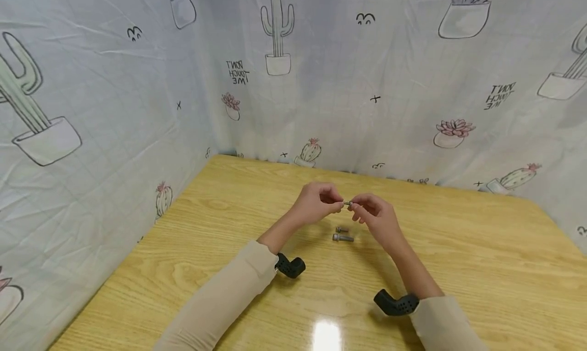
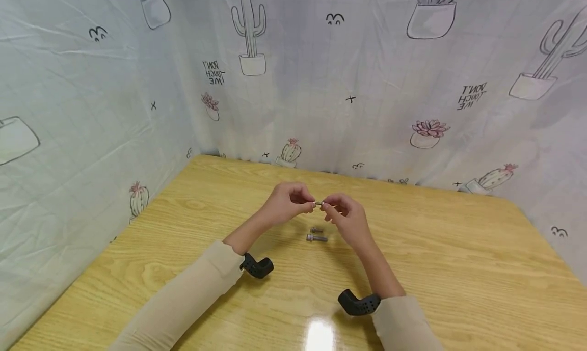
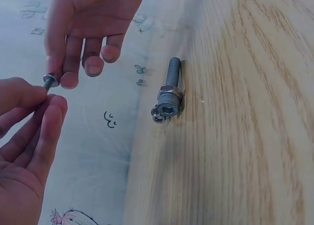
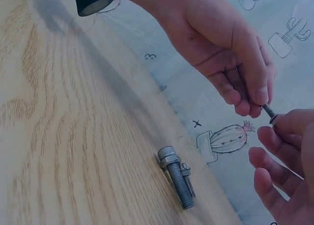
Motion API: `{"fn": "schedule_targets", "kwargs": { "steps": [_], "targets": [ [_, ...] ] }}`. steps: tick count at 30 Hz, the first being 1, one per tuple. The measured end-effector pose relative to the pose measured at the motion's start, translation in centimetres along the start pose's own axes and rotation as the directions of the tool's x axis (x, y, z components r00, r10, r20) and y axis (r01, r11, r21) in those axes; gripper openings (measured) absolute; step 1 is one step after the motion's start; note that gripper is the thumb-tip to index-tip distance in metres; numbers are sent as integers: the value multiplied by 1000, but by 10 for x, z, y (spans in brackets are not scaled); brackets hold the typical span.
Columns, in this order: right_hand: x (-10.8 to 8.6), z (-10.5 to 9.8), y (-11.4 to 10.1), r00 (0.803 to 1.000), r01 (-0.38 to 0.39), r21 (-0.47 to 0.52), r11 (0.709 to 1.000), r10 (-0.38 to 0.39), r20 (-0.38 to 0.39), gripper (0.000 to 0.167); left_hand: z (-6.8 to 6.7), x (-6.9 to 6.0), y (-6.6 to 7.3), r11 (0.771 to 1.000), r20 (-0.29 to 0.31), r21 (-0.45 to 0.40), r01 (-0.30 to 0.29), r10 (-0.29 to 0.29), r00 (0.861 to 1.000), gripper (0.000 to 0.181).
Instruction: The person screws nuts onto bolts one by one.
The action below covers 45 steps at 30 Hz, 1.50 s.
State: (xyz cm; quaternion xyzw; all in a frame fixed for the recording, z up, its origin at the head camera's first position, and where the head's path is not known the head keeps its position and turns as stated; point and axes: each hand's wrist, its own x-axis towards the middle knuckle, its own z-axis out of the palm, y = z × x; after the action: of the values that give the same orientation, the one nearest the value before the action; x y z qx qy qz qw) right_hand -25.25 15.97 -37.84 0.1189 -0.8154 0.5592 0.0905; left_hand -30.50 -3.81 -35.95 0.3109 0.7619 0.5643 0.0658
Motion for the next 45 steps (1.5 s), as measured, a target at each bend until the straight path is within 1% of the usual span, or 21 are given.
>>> {"fn": "schedule_targets", "kwargs": {
  "steps": [4,8,12,15,18,21,23,26,30,34,38,40,45],
  "targets": [
    [0,0,0,1000,-17,14,1000,17,2,28,0,-1,0,1000,22,5,-5,5,1000,5],
    [1,2,-1,999,-34,28,999,33,8,35,1,0,2,1000,47,-6,-26,26,999,6],
    [0,3,-4,996,-85,19,996,85,14,47,3,-1,2,999,78,-24,-36,38,996,7],
    [0,4,-5,993,-114,16,993,114,1,52,4,-1,3,999,77,-25,-31,33,997,6],
    [1,3,-4,996,-85,28,996,86,-16,46,3,-1,2,1000,52,-13,-22,22,998,5],
    [0,1,-2,1000,-22,41,999,22,-11,30,2,-1,1,1000,20,-2,-5,5,1000,4],
    [1,1,-1,1000,20,33,999,-20,-5,24,2,-1,0,1000,4,-2,-1,1,1000,4],
    [1,1,0,999,51,11,999,-51,2,21,1,0,-1,1000,-1,-6,-11,11,1000,4],
    [1,1,-1,999,50,5,999,-50,-1,21,1,0,0,1000,9,-7,-18,18,1000,5],
    [0,2,-1,999,42,35,999,-41,-2,25,1,-1,1,1000,16,-9,-23,24,1000,5],
    [0,4,-1,1000,22,49,999,-22,2,33,1,-1,3,999,44,-9,-38,38,998,5],
    [0,6,-1,1000,8,42,999,-8,-2,38,1,-1,4,999,57,-7,-48,49,997,4],
    [0,9,-4,998,-60,-11,998,60,-17,51,1,-1,6,999,84,-6,-46,46,995,5]
  ]
}}
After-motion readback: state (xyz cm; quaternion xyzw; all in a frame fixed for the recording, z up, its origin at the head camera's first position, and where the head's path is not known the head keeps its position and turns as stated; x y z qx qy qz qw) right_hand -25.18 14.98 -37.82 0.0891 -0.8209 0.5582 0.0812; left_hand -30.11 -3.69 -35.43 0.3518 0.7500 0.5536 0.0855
